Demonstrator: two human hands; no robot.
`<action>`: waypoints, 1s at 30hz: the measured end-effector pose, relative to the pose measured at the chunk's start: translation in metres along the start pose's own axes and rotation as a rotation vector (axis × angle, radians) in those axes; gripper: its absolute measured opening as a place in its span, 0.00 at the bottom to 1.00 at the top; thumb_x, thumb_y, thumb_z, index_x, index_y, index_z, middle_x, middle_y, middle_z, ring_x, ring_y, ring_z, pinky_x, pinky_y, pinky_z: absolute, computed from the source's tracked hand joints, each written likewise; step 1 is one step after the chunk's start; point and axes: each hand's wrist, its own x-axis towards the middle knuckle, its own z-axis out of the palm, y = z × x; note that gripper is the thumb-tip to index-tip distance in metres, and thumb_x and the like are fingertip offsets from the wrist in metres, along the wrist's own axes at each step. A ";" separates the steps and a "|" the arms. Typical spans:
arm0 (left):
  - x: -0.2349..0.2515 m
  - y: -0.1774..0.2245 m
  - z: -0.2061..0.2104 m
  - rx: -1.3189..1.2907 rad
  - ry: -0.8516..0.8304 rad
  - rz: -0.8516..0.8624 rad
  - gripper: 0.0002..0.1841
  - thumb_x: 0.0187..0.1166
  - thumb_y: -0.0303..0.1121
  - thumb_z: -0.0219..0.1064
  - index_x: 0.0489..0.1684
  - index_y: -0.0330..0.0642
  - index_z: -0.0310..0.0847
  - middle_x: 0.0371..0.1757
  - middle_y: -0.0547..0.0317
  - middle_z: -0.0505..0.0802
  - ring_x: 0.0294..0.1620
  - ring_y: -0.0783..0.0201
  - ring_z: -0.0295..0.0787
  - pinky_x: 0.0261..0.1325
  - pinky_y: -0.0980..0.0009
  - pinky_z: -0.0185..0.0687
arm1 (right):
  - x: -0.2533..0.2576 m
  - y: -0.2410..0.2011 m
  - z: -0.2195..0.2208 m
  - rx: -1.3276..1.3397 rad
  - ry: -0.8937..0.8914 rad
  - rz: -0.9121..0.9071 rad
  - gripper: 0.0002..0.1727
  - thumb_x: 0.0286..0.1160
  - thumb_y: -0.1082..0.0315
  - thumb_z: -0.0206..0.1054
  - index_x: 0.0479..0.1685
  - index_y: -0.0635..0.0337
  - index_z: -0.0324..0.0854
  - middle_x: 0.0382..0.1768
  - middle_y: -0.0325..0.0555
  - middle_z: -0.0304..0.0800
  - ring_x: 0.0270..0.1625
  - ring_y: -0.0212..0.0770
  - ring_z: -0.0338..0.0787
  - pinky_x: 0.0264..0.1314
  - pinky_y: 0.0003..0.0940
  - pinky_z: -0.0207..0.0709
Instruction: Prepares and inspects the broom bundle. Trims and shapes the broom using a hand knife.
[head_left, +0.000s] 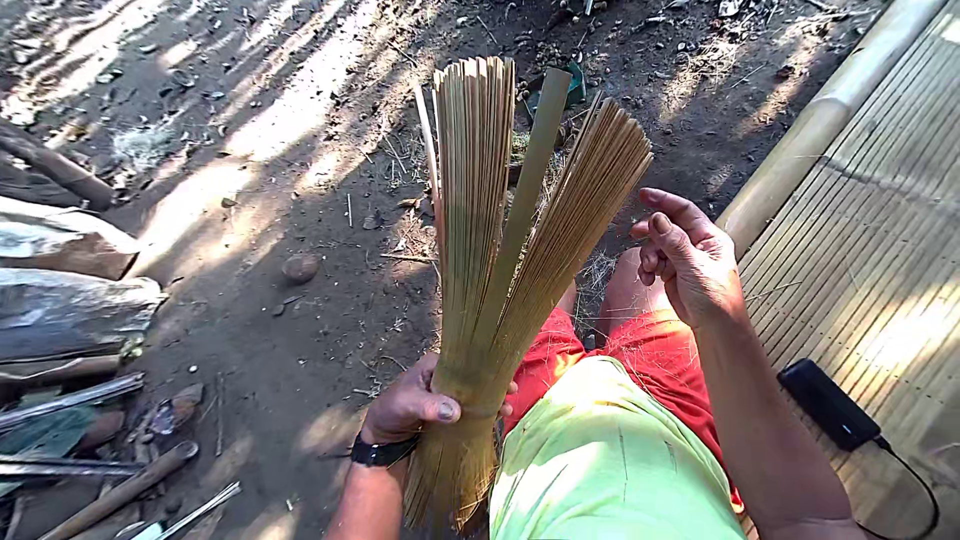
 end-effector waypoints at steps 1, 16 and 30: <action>0.002 0.001 0.000 -0.020 -0.014 -0.006 0.30 0.65 0.35 0.82 0.68 0.35 0.82 0.63 0.25 0.89 0.62 0.29 0.89 0.63 0.34 0.86 | 0.000 0.001 -0.001 -0.005 0.006 0.012 0.22 0.93 0.58 0.55 0.82 0.48 0.73 0.46 0.45 0.87 0.22 0.31 0.77 0.19 0.22 0.74; 0.004 0.009 0.002 0.038 -0.006 0.033 0.28 0.67 0.36 0.80 0.68 0.39 0.83 0.62 0.27 0.90 0.59 0.30 0.90 0.61 0.35 0.88 | -0.010 -0.006 0.021 -0.145 -0.118 -0.011 0.15 0.91 0.54 0.58 0.54 0.55 0.82 0.27 0.44 0.83 0.16 0.35 0.77 0.14 0.26 0.74; 0.002 0.018 0.036 0.402 0.089 0.124 0.16 0.69 0.33 0.79 0.56 0.47 0.91 0.50 0.55 0.97 0.50 0.63 0.95 0.58 0.63 0.92 | -0.024 -0.002 0.033 -0.121 -0.200 0.020 0.11 0.83 0.64 0.68 0.57 0.58 0.80 0.29 0.47 0.85 0.14 0.35 0.78 0.10 0.25 0.74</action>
